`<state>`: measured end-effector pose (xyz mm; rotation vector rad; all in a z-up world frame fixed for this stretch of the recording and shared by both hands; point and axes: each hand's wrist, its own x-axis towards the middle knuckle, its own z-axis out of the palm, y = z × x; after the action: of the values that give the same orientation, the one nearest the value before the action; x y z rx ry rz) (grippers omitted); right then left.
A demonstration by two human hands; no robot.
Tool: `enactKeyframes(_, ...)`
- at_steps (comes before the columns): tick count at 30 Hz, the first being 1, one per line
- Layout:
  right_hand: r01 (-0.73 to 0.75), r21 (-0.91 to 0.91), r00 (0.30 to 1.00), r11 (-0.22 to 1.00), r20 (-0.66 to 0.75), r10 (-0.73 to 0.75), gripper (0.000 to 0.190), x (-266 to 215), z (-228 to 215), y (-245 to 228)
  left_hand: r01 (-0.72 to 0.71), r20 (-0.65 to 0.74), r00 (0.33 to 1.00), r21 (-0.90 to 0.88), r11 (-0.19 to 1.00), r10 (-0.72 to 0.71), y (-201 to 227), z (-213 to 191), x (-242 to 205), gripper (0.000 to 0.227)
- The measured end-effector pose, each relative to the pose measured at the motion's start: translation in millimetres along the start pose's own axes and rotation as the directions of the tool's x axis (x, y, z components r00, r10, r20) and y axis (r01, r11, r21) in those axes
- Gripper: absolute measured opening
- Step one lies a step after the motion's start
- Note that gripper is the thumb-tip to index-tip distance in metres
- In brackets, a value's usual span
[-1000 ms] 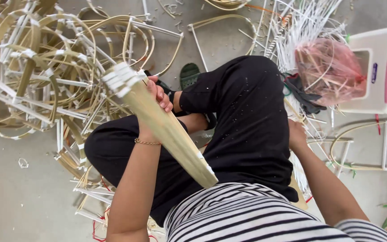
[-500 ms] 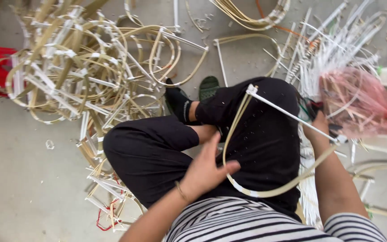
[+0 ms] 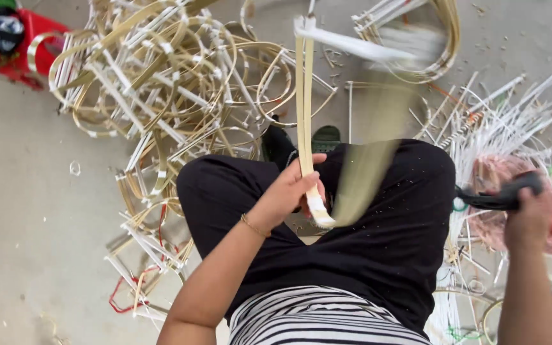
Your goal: Using snips and hands to assemble or trim light-colored bamboo or wood frame components.
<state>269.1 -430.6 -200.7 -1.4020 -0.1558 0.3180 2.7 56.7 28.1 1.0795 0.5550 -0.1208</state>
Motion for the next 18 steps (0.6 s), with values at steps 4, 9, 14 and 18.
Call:
enactKeyframes(4, -0.058, 0.266, 0.998, 0.962, 0.033, 0.051, 0.027, 27, 148, -141, -0.088, 0.079, 0.992, -0.103, 0.991, 0.096, 13, -22, -16, 0.05)
enactKeyframes(9, -0.296, 0.005, 0.84, 0.955, 0.477, 0.257, 0.058, -23, 318, -198, -0.109, 0.159, 0.978, -0.165, 0.98, 0.136, -5, -41, -32, 0.055)
enactKeyframes(14, -0.097, -0.231, 0.698, 0.968, 0.678, 0.231, 0.06, -60, 435, -168, -0.192, 0.228, 0.953, -0.059, 0.98, 0.2, -74, -60, -17, 0.041)
enactKeyframes(18, 0.258, -0.558, 0.738, 0.789, 0.641, 0.212, 0.048, -54, 433, -128, -0.198, 0.248, 0.951, 0.029, 0.98, 0.185, -95, -67, -14, 0.03)
